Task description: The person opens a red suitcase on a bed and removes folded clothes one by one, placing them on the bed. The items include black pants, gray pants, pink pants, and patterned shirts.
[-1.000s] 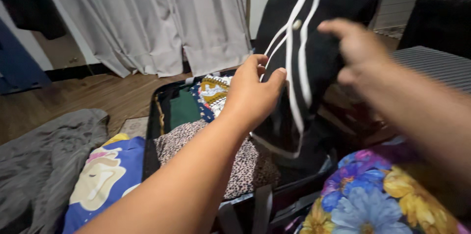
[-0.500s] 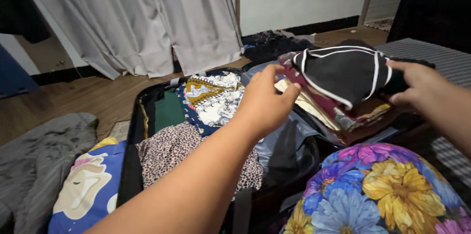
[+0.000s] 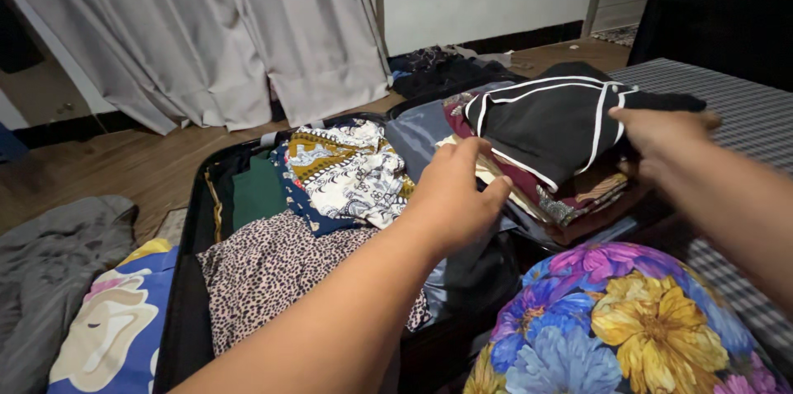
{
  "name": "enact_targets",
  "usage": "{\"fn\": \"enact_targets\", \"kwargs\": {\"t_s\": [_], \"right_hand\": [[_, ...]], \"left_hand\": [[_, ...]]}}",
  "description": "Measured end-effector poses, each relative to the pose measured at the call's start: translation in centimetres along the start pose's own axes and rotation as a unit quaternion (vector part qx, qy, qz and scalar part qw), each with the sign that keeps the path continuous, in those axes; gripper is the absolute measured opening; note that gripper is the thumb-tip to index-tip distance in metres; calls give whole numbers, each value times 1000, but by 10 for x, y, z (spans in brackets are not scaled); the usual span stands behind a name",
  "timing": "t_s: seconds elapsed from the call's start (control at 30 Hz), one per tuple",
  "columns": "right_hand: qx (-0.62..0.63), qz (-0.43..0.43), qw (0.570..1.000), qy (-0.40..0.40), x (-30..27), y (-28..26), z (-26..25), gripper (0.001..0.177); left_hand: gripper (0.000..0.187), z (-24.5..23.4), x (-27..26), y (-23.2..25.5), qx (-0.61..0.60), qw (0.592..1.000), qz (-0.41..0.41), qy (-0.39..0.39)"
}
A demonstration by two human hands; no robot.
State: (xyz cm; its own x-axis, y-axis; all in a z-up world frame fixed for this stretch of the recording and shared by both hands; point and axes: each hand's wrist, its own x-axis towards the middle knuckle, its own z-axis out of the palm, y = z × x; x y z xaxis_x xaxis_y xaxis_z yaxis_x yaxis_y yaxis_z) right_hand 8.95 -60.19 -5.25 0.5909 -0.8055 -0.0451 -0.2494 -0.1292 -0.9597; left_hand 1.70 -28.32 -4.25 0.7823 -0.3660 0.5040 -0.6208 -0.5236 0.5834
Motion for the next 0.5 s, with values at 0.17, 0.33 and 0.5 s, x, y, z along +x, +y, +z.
{"fn": "enact_targets", "kwargs": {"t_s": [0.17, 0.33, 0.5], "right_hand": [[-230, -226, 942, 87, -51, -26, 5, 89], [-372, -402, 837, -17, -62, -32, 33, 76], [-448, -421, 786, -67, -62, 0, 46, 71]], "left_hand": [[56, 2, 1, 6, 27, 999, 27, -18], [56, 3, -1, 13, 64, 997, 21, -42], [55, -5, -12, 12, 70, 997, 7, -43]]}}
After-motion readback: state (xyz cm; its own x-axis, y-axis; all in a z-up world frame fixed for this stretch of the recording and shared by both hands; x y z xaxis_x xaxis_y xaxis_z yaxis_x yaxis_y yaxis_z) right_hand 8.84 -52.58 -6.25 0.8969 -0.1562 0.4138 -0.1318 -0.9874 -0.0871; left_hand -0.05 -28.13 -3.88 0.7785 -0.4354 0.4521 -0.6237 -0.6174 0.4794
